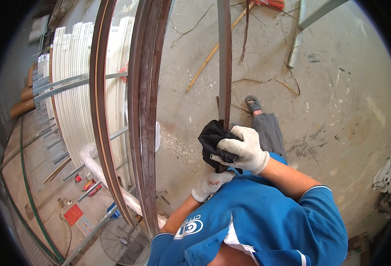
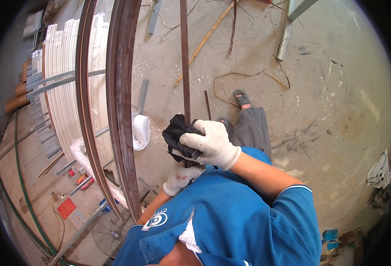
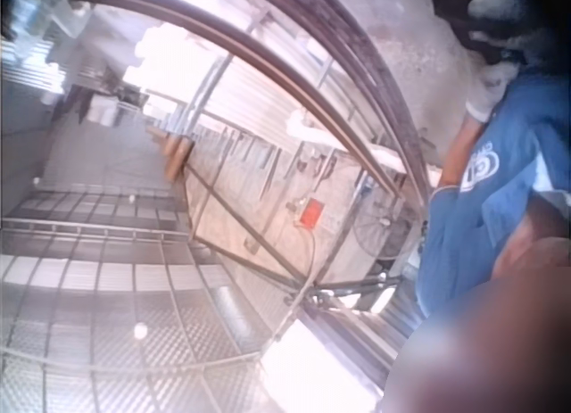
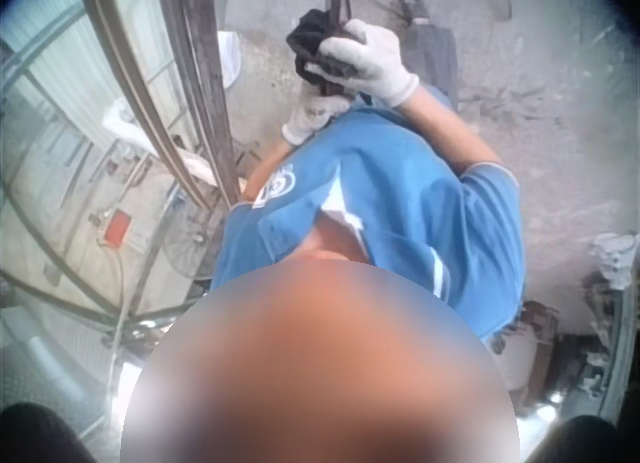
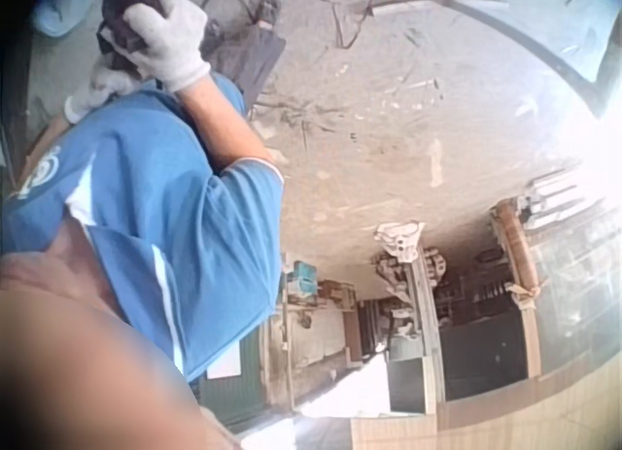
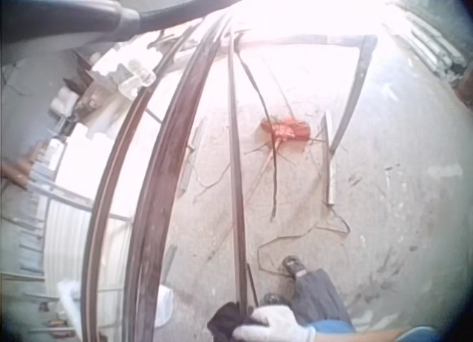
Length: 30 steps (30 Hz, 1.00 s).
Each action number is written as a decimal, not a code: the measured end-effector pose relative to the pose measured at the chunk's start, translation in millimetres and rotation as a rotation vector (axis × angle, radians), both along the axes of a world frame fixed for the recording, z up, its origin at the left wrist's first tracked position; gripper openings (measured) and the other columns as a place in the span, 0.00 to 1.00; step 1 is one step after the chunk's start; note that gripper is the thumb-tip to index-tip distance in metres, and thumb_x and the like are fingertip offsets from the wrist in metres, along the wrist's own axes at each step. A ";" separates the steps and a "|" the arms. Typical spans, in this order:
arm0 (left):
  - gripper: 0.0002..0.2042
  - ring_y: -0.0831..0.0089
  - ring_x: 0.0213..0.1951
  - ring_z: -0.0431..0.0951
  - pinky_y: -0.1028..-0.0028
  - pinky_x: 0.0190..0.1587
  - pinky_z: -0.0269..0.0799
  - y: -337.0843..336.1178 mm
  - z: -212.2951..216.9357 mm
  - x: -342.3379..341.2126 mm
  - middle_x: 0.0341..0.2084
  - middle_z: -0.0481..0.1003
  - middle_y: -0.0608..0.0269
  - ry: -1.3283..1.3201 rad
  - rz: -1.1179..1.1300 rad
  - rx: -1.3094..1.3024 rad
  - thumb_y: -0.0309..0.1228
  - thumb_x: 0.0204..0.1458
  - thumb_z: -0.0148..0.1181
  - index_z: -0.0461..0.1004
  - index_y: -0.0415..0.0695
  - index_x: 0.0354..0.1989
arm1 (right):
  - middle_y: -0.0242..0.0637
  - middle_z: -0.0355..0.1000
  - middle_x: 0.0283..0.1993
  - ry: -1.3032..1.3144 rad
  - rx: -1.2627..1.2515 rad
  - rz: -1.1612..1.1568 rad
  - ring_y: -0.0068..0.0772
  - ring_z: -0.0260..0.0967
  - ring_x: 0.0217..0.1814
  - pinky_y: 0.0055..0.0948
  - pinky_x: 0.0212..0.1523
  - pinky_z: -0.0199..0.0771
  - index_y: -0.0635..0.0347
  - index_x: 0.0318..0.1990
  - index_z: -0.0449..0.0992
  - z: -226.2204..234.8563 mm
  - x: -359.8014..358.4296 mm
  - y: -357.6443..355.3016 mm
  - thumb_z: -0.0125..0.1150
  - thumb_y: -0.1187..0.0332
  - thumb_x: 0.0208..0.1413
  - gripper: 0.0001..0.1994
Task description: The person wipes long, curved metal frames with a black cloth and then scrapes them with a small metal tool. The person handles the frames one at a time, wiping and scraping along their length in a workshop setting.
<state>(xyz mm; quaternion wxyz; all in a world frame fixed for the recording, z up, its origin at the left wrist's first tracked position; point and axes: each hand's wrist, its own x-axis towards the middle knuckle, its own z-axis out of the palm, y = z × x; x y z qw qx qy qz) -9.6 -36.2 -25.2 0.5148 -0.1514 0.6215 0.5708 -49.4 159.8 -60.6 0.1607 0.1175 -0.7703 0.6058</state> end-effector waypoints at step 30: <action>0.17 0.82 0.20 0.63 0.79 0.25 0.62 19.7 1.6 -16.8 0.22 0.63 0.73 0.110 0.261 0.053 0.19 0.44 0.63 0.67 0.46 0.42 | 0.37 0.70 0.25 0.189 0.240 -0.274 0.42 0.73 0.26 0.37 0.26 0.73 0.54 0.28 0.73 9.2 -110.2 29.6 0.71 0.61 0.53 0.13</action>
